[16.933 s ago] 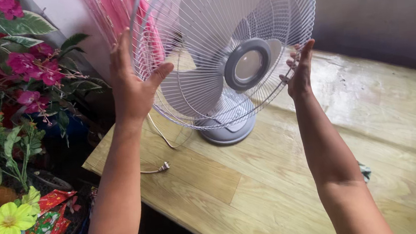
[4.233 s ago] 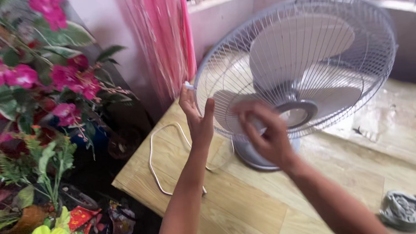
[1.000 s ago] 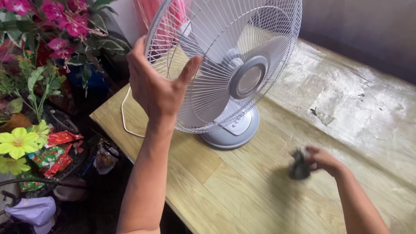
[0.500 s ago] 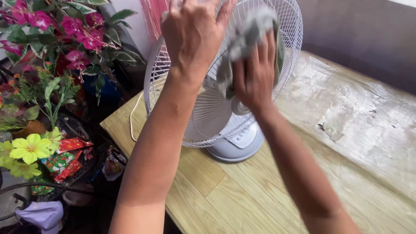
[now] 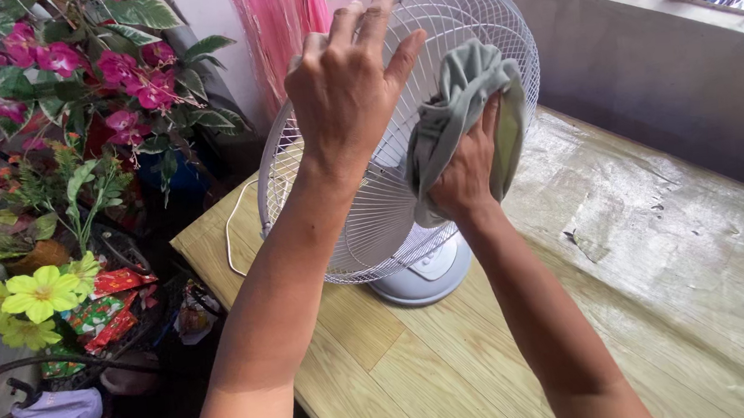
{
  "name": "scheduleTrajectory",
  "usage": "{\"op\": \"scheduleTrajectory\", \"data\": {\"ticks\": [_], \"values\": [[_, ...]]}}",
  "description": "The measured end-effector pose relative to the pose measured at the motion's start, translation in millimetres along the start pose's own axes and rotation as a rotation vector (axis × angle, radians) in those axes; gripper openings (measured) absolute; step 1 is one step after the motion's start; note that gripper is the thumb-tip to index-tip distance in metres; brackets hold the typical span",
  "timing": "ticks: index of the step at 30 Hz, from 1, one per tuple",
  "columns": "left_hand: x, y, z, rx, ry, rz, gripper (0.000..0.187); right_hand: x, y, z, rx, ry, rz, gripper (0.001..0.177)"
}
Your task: The person assembles a table fan by attaching the front grille, inserting the fan blades, and securing the rear grille. They wipe the rear grille with a cloth before installation. The fan is fully reassembled by the end of the clip.
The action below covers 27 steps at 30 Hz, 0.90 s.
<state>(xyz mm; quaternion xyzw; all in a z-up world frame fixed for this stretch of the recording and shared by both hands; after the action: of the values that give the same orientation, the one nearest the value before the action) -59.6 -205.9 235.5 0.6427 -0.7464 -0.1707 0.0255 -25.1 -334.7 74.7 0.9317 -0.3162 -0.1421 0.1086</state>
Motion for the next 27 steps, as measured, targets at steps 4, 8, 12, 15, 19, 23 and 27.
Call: {"op": "scheduleTrajectory", "data": {"ticks": [4,8,12,15,19,23,27], "values": [[-0.1,-2.3,-2.6,-0.052,0.012,0.026,0.055,-12.7,-12.0,60.6,-0.029,0.130,0.015,0.028],[-5.0,-1.7,-4.7,-0.111,-0.002,0.087,0.061,39.0,-5.9,162.1,-0.211,0.155,0.097,0.037],[-7.1,1.2,-7.0,-0.129,-0.081,0.113,0.064,152.3,31.6,247.5,-0.663,-0.733,0.131,0.033],[-12.2,1.2,-10.9,-0.162,-0.106,0.140,0.064,169.8,65.2,241.8,-0.783,-1.174,0.102,0.035],[-21.8,-5.9,-17.7,-0.227,-0.101,0.217,0.052,117.9,108.8,111.8,-0.082,-1.131,-0.816,0.045],[-33.1,-18.7,-15.1,-0.304,0.042,0.306,0.051,3.4,97.3,-28.6,-0.035,-0.198,-0.851,0.055],[-47.7,-21.5,-12.9,-0.330,0.087,0.535,0.080,-55.3,20.4,-82.4,-0.382,0.326,-0.010,0.070]]}}
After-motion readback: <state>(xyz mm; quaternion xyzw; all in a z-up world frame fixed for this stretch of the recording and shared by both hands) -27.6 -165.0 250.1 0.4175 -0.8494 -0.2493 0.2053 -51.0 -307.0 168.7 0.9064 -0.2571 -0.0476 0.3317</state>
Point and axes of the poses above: each hand's wrist, its own z-axis away from the middle knuckle, its own y-axis out of the back of the hand, x = y × z, the point moved 7 cm from there along -z, towards the middle knuckle, and after that the axes turned 4 degrees about -z, right-handed, at the moved point
